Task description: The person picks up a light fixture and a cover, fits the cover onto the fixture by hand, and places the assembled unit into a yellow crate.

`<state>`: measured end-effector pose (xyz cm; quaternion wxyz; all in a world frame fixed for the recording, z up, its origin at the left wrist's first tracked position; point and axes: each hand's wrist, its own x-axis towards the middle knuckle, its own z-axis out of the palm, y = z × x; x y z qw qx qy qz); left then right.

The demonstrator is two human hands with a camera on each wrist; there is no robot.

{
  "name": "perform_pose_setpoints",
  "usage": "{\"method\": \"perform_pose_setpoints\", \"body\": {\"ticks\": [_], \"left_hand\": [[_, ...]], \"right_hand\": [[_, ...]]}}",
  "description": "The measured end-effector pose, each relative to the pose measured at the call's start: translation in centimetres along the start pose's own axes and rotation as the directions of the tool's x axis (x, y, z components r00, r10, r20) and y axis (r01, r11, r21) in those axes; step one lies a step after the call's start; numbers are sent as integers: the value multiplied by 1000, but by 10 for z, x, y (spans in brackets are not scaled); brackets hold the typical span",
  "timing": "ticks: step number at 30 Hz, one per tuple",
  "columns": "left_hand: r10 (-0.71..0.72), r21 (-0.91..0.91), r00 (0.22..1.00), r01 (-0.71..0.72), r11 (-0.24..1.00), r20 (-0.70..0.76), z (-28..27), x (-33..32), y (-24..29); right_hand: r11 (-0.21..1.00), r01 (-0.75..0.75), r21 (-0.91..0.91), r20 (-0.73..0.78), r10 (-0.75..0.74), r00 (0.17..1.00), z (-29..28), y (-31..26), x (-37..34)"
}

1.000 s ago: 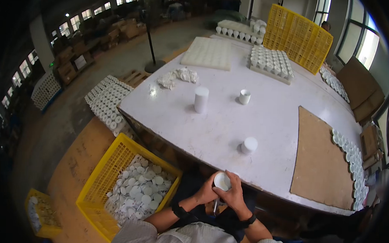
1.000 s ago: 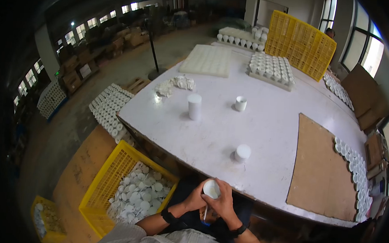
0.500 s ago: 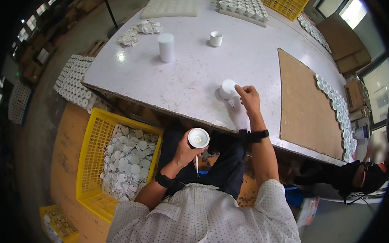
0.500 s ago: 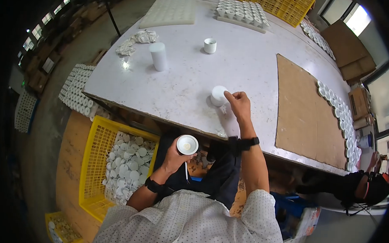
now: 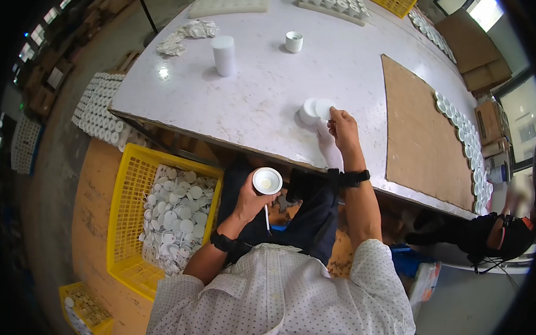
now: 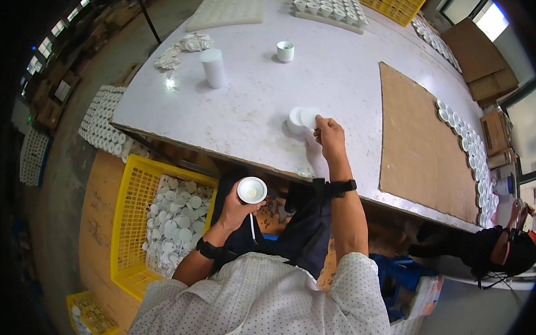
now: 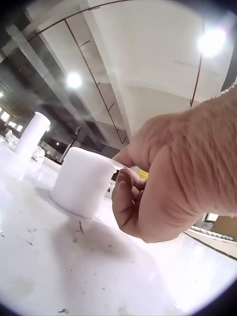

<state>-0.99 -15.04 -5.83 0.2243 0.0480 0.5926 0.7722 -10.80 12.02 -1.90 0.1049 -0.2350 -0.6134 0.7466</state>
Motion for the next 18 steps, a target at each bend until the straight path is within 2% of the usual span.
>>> {"method": "perform_pose_setpoints", "body": {"ticks": [1,2,3,5,10,15,17,18], "left_hand": [[-4,-5,1000,4,1000,-1,2,0,3],[-13,-8,1000,13,1000,0,3,1,5],[3,13,1000,-3,1000,-4,5,1,7],[24,99,1000,-24,995,1,7,3,14],[53,89,995,-61,994,88,20,15,29],[45,92,990,-57,994,134,27,25,31],[151,80,972,-168,983,179,26,28,24],[114,102,975,-135,986,192,28,26,28]], "right_hand": [[1000,-3,0,-5,3,1000,-2,-1,-7],[997,-11,73,20,10,1000,-5,-2,-17],[989,-26,147,43,20,999,-7,-3,-28],[983,-39,180,75,25,997,-10,-1,-46],[948,-68,312,147,22,989,-12,15,-80],[935,-118,335,153,70,986,-8,23,-105],[945,-158,287,176,110,978,-10,28,-111],[943,-166,290,178,117,977,-11,31,-113]]}}
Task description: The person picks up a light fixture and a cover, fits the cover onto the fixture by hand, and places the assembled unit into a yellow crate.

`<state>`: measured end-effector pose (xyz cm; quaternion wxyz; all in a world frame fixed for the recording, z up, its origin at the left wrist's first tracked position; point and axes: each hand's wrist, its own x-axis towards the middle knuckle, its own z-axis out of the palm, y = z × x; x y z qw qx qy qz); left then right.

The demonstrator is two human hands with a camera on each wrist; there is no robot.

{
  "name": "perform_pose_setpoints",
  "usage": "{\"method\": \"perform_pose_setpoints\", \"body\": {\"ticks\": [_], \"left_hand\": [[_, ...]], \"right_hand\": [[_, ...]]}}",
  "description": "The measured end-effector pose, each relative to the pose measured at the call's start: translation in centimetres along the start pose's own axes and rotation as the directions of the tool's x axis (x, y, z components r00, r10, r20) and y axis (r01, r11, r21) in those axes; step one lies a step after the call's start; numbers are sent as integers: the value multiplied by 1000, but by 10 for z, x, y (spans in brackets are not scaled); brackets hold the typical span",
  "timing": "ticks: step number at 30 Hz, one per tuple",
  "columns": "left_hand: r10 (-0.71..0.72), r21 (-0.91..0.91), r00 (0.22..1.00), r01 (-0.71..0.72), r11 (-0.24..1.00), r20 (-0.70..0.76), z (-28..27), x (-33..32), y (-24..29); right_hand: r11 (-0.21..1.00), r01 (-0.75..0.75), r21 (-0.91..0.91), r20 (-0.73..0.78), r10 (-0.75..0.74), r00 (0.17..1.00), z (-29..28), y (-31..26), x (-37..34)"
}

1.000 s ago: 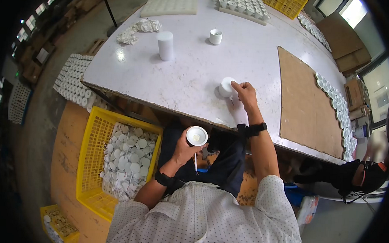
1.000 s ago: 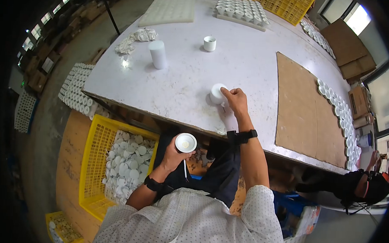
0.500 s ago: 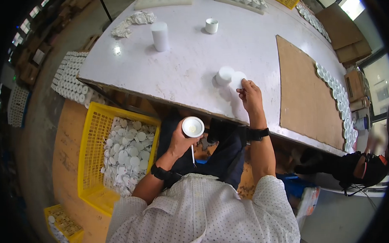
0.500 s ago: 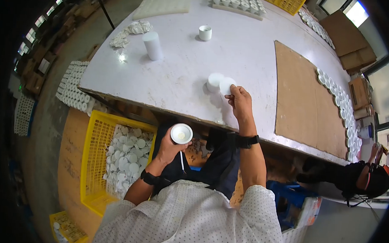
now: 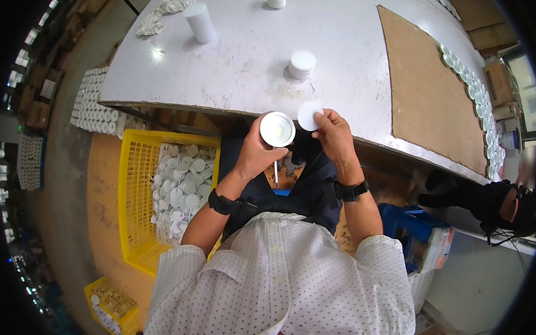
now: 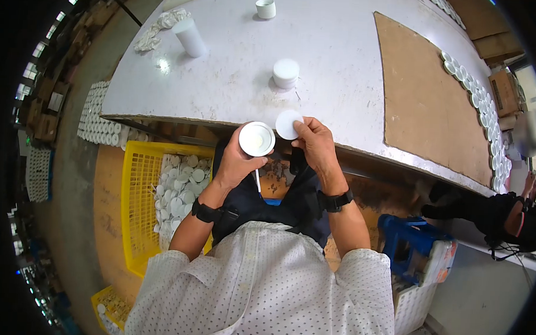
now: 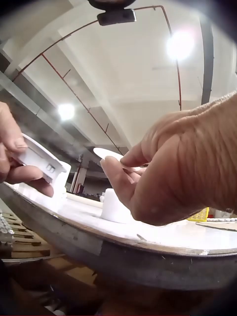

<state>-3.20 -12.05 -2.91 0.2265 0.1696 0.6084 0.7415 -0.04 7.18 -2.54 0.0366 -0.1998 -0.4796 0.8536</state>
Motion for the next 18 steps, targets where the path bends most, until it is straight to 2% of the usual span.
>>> {"method": "perform_pose_setpoints", "body": {"ticks": [2,3,5,6,8,10,13,18], "left_hand": [[3,-46,1000,-3,999,4,5,-1,1],[14,-95,1000,-13,995,13,8,-1,1],[1,-68,1000,1,998,31,11,-2,2],[18,-9,999,-18,1000,38,12,-3,3],[32,53,998,-34,998,50,13,-3,1],[112,260,993,-114,959,24,11,-2,-4],[49,281,999,-43,959,-13,10,-2,-7],[49,251,998,-38,967,-35,10,-3,-9]], "right_hand": [[992,-51,-116,54,57,997,-1,7,-6],[992,-56,-112,54,62,997,1,10,-8],[955,19,-298,57,-2,998,7,19,-11],[947,40,-318,79,-16,997,8,23,-12],[950,29,-311,67,-9,998,13,27,-14],[957,31,-287,72,-11,997,16,28,-16],[960,48,-277,82,-26,996,19,29,-17],[961,35,-274,84,-12,996,21,28,-18]]}}
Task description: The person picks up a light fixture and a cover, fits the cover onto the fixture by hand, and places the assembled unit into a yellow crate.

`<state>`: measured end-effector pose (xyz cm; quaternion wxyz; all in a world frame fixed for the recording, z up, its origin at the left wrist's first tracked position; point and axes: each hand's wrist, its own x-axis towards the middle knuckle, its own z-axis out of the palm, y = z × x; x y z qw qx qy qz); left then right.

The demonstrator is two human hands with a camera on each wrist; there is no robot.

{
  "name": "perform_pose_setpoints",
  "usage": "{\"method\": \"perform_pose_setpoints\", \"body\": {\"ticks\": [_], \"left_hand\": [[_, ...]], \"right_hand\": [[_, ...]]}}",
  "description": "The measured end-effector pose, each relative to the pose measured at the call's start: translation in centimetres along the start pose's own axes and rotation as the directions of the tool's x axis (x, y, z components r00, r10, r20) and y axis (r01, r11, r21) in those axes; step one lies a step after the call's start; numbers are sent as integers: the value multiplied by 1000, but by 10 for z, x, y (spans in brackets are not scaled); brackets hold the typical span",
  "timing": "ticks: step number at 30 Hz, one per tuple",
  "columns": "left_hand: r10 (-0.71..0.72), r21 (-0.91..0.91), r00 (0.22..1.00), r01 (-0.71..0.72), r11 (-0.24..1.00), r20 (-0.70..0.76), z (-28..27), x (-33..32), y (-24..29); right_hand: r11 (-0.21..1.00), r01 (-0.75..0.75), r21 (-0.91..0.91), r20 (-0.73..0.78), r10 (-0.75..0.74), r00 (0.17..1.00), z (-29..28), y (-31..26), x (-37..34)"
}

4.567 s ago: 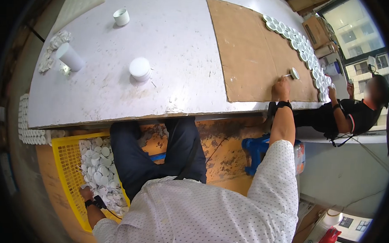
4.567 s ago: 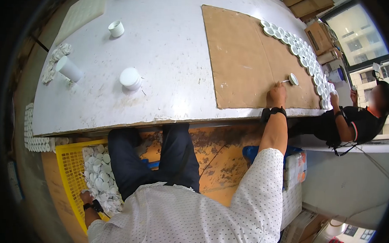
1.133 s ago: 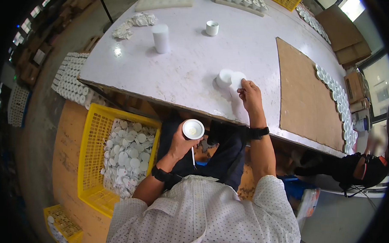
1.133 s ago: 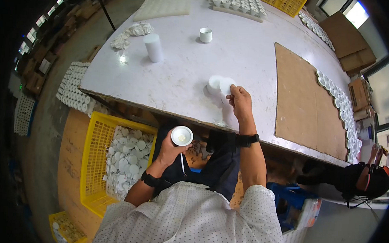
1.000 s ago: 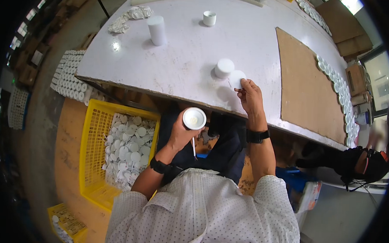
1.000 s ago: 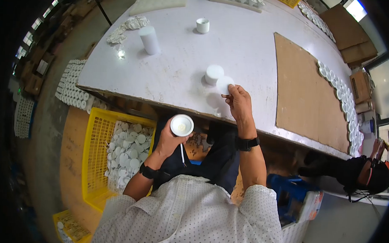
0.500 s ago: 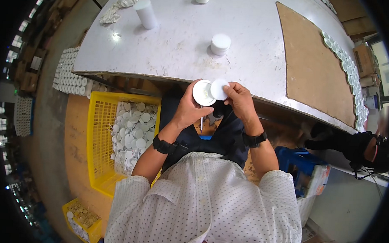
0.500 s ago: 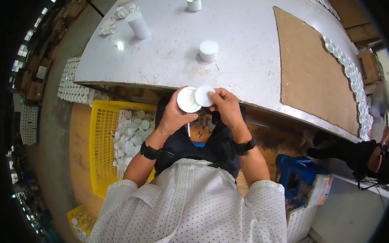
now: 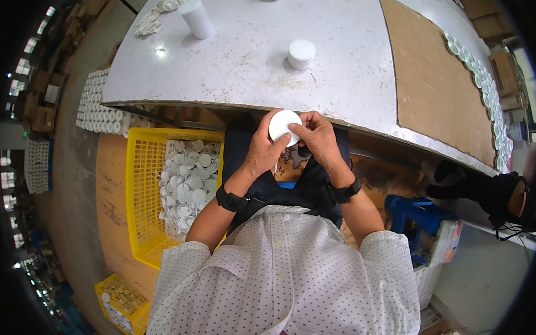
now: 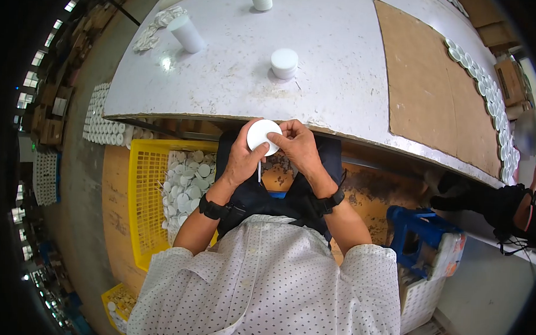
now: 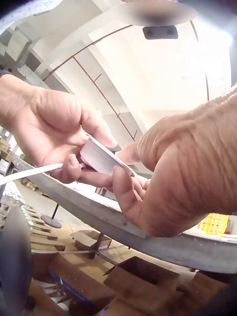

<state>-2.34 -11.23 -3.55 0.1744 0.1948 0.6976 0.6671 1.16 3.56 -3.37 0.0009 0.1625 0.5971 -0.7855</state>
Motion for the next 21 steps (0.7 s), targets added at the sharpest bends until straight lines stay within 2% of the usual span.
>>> {"method": "perform_pose_setpoints", "body": {"ticks": [2,4,11,13,15,16,18,20,21], "left_hand": [[18,12,1000,-18,1000,0,0,0,0],[-22,-5,1000,22,1000,6,0,-1,2],[-35,11,999,35,999,-14,-1,-3,-4],[19,45,999,-16,999,-51,-2,-4,-8],[-33,-3,998,33,999,-53,-5,-3,-12],[1,-43,997,-5,999,-79,-6,-4,-13],[-104,-207,989,81,975,-103,-14,-7,-12],[-203,-290,964,148,945,-170,-38,-12,-32],[-216,-266,948,151,952,-235,-55,-16,-47]], "right_hand": [[1000,-16,3,3,16,1000,0,1,1],[999,-44,16,18,44,999,-1,5,2],[999,-30,29,-7,30,1000,3,17,3],[999,-17,33,-13,18,1000,6,19,4],[995,-96,-1,-33,96,995,11,10,-1],[998,-56,-21,-39,55,998,10,21,2],[999,-40,20,-16,40,999,8,18,0],[999,-44,26,-30,44,999,-6,2,-3],[1000,-13,-2,-84,13,996,-15,-2,-3]]}}
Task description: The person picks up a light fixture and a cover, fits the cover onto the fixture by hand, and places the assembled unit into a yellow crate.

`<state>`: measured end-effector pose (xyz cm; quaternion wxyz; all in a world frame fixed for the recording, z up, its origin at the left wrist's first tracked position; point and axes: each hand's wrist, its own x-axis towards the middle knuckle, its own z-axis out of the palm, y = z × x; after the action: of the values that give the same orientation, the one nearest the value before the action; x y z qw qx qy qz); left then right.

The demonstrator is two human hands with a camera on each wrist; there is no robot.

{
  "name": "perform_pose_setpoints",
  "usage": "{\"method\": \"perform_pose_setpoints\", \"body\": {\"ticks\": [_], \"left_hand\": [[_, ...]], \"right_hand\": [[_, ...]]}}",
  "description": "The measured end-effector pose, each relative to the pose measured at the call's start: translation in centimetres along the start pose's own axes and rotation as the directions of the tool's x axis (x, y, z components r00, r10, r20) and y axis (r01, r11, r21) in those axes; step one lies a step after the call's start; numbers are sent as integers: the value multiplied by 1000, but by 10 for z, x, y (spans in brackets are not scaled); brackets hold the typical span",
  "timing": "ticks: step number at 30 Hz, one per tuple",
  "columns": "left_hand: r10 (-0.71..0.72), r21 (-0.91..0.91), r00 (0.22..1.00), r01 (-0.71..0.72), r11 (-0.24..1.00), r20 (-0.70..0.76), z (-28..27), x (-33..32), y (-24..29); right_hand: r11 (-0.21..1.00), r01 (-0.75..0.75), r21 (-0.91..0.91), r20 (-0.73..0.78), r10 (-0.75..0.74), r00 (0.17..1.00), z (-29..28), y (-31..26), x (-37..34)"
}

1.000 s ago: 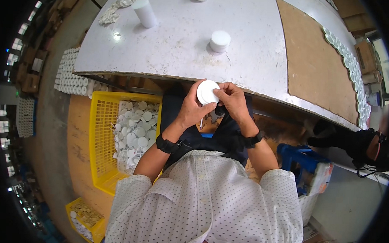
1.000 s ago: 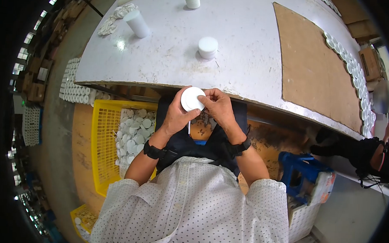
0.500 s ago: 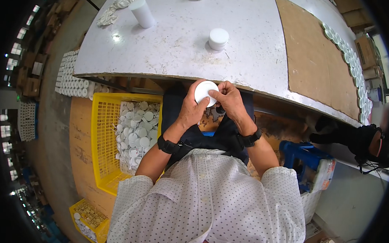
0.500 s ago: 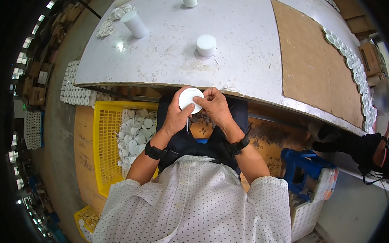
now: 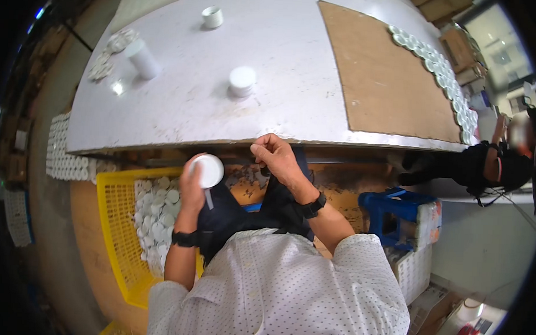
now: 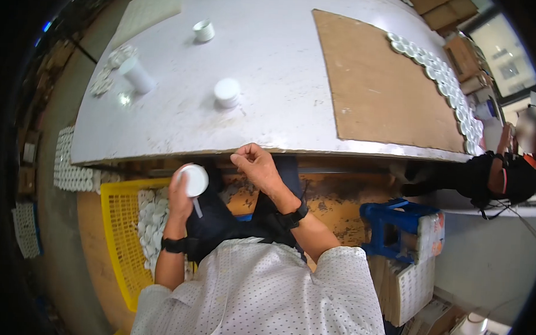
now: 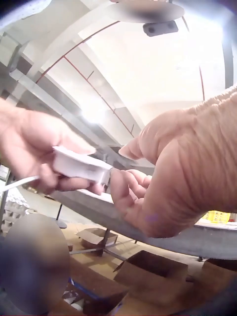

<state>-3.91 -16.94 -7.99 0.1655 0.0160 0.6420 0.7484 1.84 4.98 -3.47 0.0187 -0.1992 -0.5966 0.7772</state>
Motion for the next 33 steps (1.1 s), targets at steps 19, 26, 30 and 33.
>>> {"method": "perform_pose_setpoints", "body": {"ticks": [19,26,30,33], "left_hand": [[-117,480,642,669,567,-758,-404,-140,-227],[-66,753,877,446,484,-476,-297,-110,-221],[-177,811,926,378,446,-334,-218,-82,-188],[-222,828,933,355,433,-284,-193,-72,-173]], "right_hand": [[265,-39,-963,-246,-817,522,-172,-28,-3],[166,-56,-985,-169,-827,535,-168,-17,-2],[193,-6,-981,-160,-798,581,-174,-23,-6],[312,43,-949,-238,-800,551,-197,-26,-8]]}}
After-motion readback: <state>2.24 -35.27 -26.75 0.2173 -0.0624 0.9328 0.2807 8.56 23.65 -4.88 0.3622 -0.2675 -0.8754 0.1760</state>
